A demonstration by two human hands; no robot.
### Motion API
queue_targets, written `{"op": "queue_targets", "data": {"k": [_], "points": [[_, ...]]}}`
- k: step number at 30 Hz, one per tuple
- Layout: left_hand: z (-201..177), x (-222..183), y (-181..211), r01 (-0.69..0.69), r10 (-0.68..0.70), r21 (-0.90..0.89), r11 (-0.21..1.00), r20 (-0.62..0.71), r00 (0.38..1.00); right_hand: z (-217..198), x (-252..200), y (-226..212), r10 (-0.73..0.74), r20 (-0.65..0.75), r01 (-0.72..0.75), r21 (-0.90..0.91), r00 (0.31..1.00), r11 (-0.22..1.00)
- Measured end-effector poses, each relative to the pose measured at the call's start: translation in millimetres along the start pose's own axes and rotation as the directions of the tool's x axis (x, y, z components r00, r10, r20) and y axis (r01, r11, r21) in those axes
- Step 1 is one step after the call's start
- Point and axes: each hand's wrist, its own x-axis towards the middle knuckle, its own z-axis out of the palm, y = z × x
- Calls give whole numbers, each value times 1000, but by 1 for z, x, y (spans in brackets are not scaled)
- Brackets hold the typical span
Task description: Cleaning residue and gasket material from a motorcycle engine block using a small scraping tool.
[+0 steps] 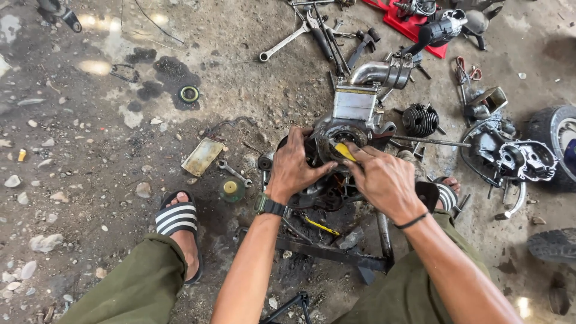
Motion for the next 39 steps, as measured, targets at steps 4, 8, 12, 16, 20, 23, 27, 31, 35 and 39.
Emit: {"op": "queue_targets", "data": {"k": [4,8,12,16,20,23,27,31,35,39], "points": [[-2,-16,4,-176,158,-142,974,-127,979,-25,-14,-1,100,79,-111,154,992,982],[2,-31,1,-257,253,2,966,-200,947,-46,-24,2,102,154,-141,264,983,954],[-8,-38,13,-405,409,56,912,-158,899,-59,-30,9,-47,258,-95,510,965,855],[-24,-39,37,-365,334,-171,915,-185,924,-54,-35,20,-125,286,-121,706,950,698],[-36,-36,38,-356,327,-231,906,-153,932,-63,-38,11,-69,359,-210,679,931,703],[-40,-35,30,-359,330,-236,903,-155,931,-59,-36,11,-108,349,-176,687,931,705],[-51,-42,8,-180,112,-316,932,-221,969,-53,-38,9,-97,298,-145,693,950,706],[-36,-57,27,195,-222,-532,824,14,975,-43,-44,-8,-111,188,-58,714,976,698],[-24,-69,98,389,-280,-578,718,273,921,-50,-44,-31,-163,183,-25,736,969,676],[-28,-61,93,484,-519,-654,581,159,840,-37,-33,-12,-155,189,18,578,970,816]]}}
